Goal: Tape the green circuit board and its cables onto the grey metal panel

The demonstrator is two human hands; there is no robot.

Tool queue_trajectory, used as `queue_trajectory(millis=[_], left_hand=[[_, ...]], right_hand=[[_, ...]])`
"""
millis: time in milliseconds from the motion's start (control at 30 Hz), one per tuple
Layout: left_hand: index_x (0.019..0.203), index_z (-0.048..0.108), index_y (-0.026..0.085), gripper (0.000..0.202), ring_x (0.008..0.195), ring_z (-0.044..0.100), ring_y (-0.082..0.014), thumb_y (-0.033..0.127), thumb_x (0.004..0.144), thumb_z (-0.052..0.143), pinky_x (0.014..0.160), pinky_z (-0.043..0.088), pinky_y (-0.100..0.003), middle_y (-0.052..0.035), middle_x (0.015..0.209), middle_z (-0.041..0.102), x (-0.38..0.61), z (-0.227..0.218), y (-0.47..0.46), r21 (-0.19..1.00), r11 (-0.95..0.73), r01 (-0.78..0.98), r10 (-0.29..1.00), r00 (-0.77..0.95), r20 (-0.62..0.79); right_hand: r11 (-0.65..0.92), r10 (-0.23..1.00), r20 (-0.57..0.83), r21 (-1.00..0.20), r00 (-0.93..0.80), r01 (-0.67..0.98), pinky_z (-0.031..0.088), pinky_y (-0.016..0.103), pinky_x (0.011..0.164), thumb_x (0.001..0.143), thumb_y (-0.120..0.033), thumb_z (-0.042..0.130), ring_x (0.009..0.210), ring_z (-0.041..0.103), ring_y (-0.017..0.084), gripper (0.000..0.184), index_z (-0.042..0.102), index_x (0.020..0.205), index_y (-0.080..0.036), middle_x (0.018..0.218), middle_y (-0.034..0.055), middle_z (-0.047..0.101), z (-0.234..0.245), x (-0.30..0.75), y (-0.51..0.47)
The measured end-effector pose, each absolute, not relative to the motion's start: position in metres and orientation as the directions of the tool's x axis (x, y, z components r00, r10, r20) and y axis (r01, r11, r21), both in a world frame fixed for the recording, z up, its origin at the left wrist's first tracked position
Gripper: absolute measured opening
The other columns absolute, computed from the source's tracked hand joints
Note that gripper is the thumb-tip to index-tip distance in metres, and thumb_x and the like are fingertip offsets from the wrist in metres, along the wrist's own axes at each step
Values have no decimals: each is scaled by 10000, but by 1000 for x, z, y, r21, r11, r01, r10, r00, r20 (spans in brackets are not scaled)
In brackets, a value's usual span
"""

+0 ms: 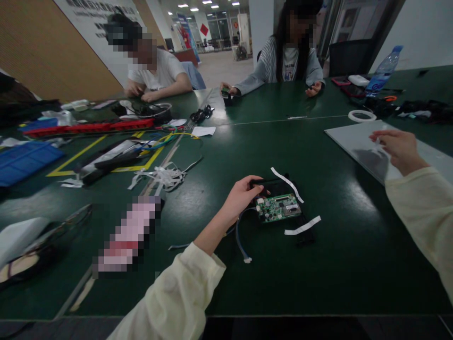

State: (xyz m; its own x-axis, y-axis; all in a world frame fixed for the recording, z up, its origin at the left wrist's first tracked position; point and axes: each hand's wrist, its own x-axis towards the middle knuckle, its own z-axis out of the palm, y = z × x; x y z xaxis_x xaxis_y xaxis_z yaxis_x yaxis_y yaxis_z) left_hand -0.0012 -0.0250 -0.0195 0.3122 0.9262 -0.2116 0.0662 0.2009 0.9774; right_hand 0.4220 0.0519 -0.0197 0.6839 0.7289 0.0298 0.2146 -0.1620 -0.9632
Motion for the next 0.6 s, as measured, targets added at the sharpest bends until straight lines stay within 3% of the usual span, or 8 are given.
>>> queue_trajectory(millis=[133, 300, 467, 533, 600], left_hand=[[1069, 583, 166, 238, 755, 661, -147, 199, 834, 608, 692, 508, -272, -51, 867, 708, -1, -19, -25, 977, 191, 93, 926, 312, -211], [1100, 575, 177, 271, 788, 665, -157, 229, 836, 613, 693, 512, -279, -54, 903, 705, -3, -21, -25, 977, 187, 101, 919, 332, -211], [1067, 590, 167, 256, 742, 651, -146, 229, 820, 615, 666, 492, -260, -36, 847, 694, -2, -23, -24, 986, 132, 106, 934, 319, -159], [1016, 612, 150, 233, 716, 632, -139, 224, 796, 623, 658, 479, -251, -27, 815, 682, -1, -24, -24, 990, 69, 120, 950, 294, -101], [958, 630, 136, 218, 708, 617, -140, 209, 752, 636, 656, 471, -247, -25, 800, 672, -1, -25, -25, 993, 1, 119, 956, 292, -36]], right_hand=[[-32, 831, 56, -989, 553, 148, 473, 233, 702, 796, -52, 539, 706, 614, 81, 159, 665, 814, -148, 877, 84, 652, -3, 399, 48], [25, 996, 27, -1000, 83, 16, 500, 213, 689, 817, -187, 621, 626, 524, 38, 178, 678, 985, -169, 981, 66, 649, 35, 319, 14], [62, 923, 51, -998, -382, 17, 513, 219, 609, 848, -249, 586, 600, 529, 53, 259, 657, 1096, -228, 1031, 41, 658, 51, 222, -29], [108, 860, 88, -994, -503, 11, 520, 239, 597, 855, -216, 561, 574, 537, 69, 298, 640, 1142, -222, 885, 19, 662, 50, 190, -38], [154, 812, 133, -988, -568, -12, 527, 252, 602, 851, -171, 536, 569, 552, 73, 366, 605, 1204, -239, 926, 16, 665, 46, 163, -42]])
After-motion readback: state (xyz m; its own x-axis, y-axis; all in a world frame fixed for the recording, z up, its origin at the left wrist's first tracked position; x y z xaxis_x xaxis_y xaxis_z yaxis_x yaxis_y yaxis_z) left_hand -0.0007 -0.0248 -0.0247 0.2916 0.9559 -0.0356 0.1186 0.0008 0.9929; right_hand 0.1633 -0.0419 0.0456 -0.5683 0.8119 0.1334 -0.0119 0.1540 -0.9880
